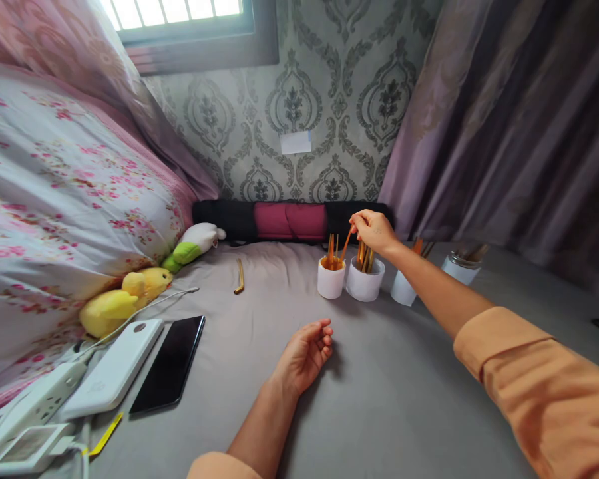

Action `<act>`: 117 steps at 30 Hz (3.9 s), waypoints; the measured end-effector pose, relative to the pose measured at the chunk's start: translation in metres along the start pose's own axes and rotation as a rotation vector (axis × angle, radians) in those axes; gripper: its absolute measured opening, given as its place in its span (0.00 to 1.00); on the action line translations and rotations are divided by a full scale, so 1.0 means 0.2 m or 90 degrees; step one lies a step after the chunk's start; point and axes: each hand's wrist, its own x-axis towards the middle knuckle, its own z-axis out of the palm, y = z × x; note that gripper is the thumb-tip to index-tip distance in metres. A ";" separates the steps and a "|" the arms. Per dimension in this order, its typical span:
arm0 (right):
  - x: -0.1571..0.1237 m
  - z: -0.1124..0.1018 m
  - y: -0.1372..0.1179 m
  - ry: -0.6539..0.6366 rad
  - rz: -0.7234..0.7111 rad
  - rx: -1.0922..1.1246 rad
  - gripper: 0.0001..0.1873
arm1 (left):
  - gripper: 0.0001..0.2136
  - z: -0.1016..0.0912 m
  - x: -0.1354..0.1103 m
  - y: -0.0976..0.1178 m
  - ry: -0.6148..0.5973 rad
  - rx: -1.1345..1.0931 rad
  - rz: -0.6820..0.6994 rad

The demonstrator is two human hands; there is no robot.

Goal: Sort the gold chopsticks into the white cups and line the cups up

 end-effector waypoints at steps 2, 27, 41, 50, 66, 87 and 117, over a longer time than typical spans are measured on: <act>0.00 0.01 0.00 -0.016 -0.005 0.001 0.13 | 0.08 0.00 0.00 0.00 0.001 0.001 0.001; -0.06 0.14 0.06 -0.111 0.073 -0.058 0.12 | 0.09 -0.02 0.02 0.00 -0.008 0.001 0.005; -0.08 0.19 0.07 -0.076 0.119 -0.090 0.10 | 0.09 -0.01 0.02 0.00 -0.003 -0.003 0.001; -0.08 0.21 0.06 -0.103 0.127 -0.089 0.11 | 0.09 -0.01 0.01 0.00 -0.007 0.001 0.006; -0.09 0.20 0.06 -0.124 0.129 -0.082 0.11 | 0.09 -0.01 0.01 0.00 -0.010 0.000 0.007; -0.11 0.18 0.06 -0.133 0.138 -0.110 0.11 | 0.08 -0.01 0.01 0.00 -0.004 0.001 0.002; -0.24 0.06 0.02 -0.011 0.155 -0.059 0.14 | 0.07 -0.01 0.01 0.00 -0.011 0.001 0.004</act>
